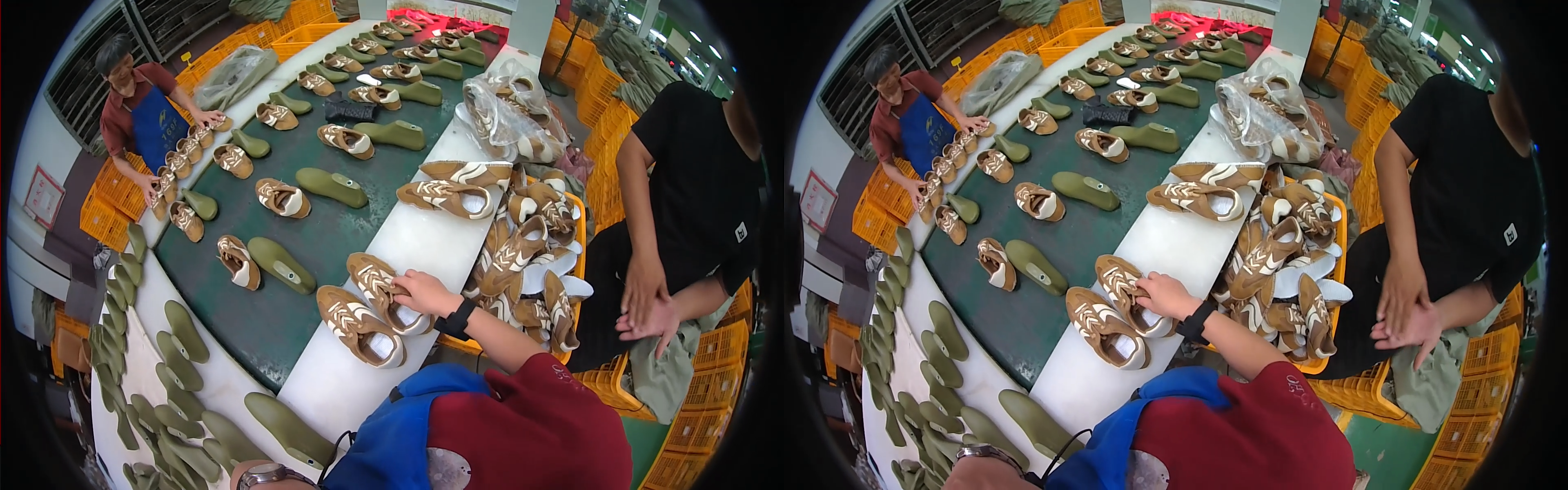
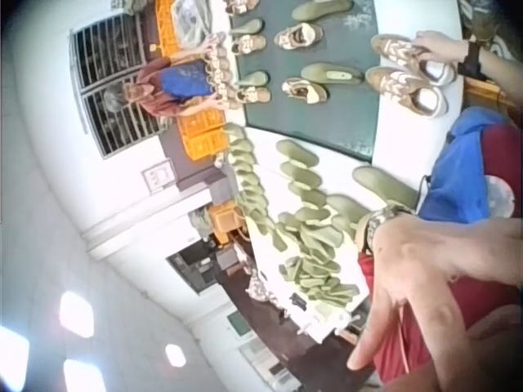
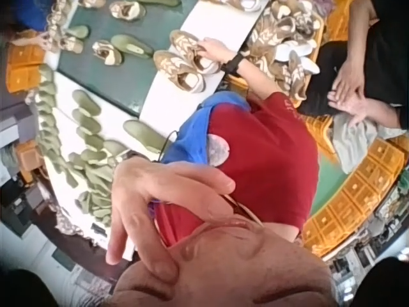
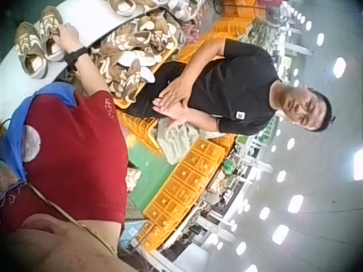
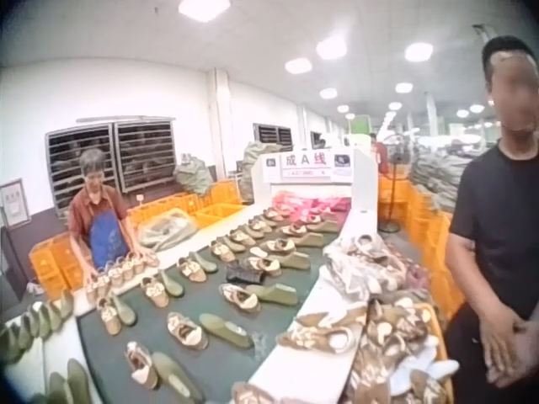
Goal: The worker is inspecting shoe lasts and matching them with footwear components on a factory assembly line.
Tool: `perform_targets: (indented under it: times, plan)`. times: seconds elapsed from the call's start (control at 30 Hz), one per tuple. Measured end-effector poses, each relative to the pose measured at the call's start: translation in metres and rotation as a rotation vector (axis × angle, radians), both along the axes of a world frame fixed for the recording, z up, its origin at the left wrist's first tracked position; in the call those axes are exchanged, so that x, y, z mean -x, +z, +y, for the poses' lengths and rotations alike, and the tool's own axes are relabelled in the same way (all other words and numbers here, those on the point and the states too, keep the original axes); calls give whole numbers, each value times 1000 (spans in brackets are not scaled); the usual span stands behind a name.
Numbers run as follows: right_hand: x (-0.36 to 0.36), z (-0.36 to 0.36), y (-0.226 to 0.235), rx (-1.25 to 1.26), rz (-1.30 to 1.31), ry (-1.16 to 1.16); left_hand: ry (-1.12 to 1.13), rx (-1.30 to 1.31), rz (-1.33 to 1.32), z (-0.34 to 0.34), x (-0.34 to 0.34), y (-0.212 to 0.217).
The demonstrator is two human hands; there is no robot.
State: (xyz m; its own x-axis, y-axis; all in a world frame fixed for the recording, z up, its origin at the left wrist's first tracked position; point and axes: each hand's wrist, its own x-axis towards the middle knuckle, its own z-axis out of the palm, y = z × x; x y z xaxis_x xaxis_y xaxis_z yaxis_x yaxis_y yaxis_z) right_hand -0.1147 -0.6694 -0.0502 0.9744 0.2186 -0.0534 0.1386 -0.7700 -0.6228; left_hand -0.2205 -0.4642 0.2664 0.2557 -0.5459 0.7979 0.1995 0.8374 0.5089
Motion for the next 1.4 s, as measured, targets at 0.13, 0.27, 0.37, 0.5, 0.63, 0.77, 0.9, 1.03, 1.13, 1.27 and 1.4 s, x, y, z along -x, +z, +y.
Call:
perform_targets:
  times: [0.13,0.27,0.37,0.5,0.63,0.77,0.9,1.03,1.13,1.27,1.4]
  plan:
    - [-25,-28,12,-83,58,80,64,8,119,2,-5,-9]
    - [-76,-80,28,84,-101,-172,42,-113,109,28,-36,-42]
    - [-113,-123,15,287,-328,-477,233,-467,224,45,-44,-59]
    - [-124,-150,14,542,-334,-560,296,-974,362,64,-68,-93]
    - [-144,-150,17,497,82,-421,424,-1069,558,67,-73,-126]
    - [-151,-107,19,-42,66,-453,741,-1276,509,65,-81,-155]
    - [-125,5,53,-667,-144,-319,1488,-1286,-358,47,-100,-163]
    - [-59,94,106,-837,-131,-66,1761,-1341,-648,30,-121,-161]
    - [-45,115,113,-930,24,47,1860,-1296,-543,55,-114,-169]
    - [-35,115,129,-689,-257,274,1758,-1310,-309,81,-100,-162]
    - [-31,112,143,-734,-146,341,1577,-1363,-1,100,-81,-147]
